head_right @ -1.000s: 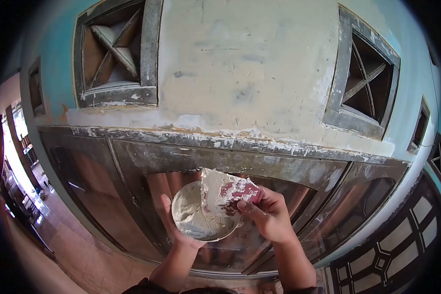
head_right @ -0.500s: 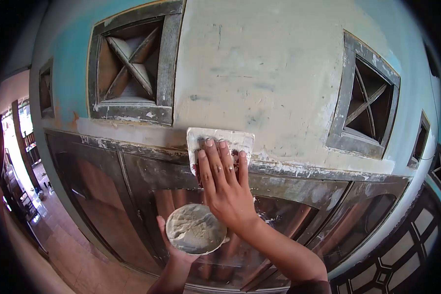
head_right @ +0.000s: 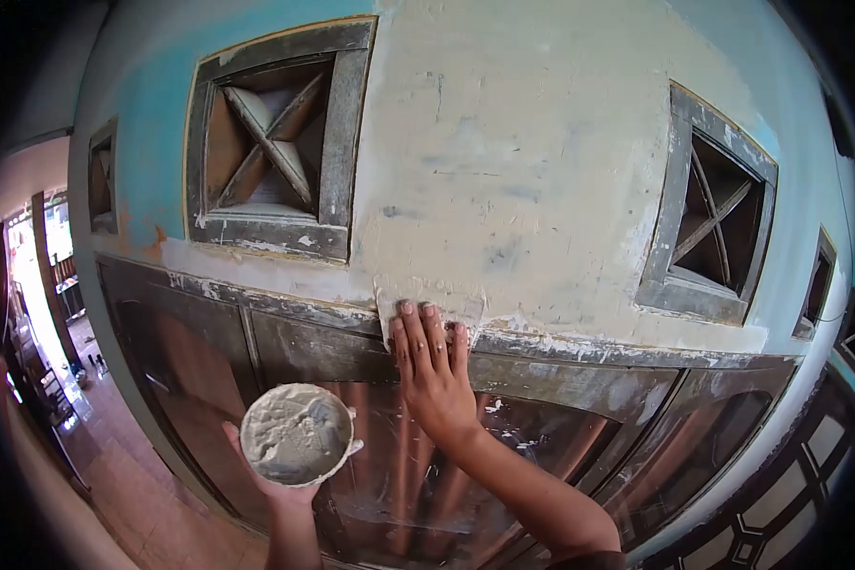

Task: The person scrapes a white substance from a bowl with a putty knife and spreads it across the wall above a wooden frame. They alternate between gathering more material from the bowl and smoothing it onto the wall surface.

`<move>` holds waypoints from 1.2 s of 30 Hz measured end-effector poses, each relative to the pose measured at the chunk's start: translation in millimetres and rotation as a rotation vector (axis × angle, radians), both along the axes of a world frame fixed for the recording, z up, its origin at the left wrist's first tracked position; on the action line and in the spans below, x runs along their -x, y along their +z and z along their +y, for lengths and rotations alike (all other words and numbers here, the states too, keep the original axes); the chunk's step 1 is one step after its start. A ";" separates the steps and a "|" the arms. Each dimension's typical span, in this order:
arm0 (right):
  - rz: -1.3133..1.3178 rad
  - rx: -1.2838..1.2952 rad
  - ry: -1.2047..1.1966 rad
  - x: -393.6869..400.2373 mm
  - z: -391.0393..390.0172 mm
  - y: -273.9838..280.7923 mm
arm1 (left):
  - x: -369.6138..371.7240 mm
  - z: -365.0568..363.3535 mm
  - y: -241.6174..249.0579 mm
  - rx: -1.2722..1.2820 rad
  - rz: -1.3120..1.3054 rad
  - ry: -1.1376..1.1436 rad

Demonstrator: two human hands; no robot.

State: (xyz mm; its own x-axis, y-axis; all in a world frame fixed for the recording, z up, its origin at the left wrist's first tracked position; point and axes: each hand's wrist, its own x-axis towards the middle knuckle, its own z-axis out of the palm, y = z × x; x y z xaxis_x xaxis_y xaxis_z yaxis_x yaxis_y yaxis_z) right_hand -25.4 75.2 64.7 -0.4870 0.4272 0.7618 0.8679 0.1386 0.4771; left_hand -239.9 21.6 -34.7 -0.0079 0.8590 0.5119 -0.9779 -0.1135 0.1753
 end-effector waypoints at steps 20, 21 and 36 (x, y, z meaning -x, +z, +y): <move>0.012 0.015 0.119 -3.5 -15.5 -10.1 | 4.1 -5.6 2.6 -0.053 0.020 0.125; 0.015 -0.011 0.177 -1.5 -20.4 -6.0 | 3.8 -5.4 2.8 -0.053 0.017 0.126; 0.038 -0.093 0.195 -10.8 -25.5 -0.1 | 22.8 -6.4 20.9 -0.203 0.054 0.043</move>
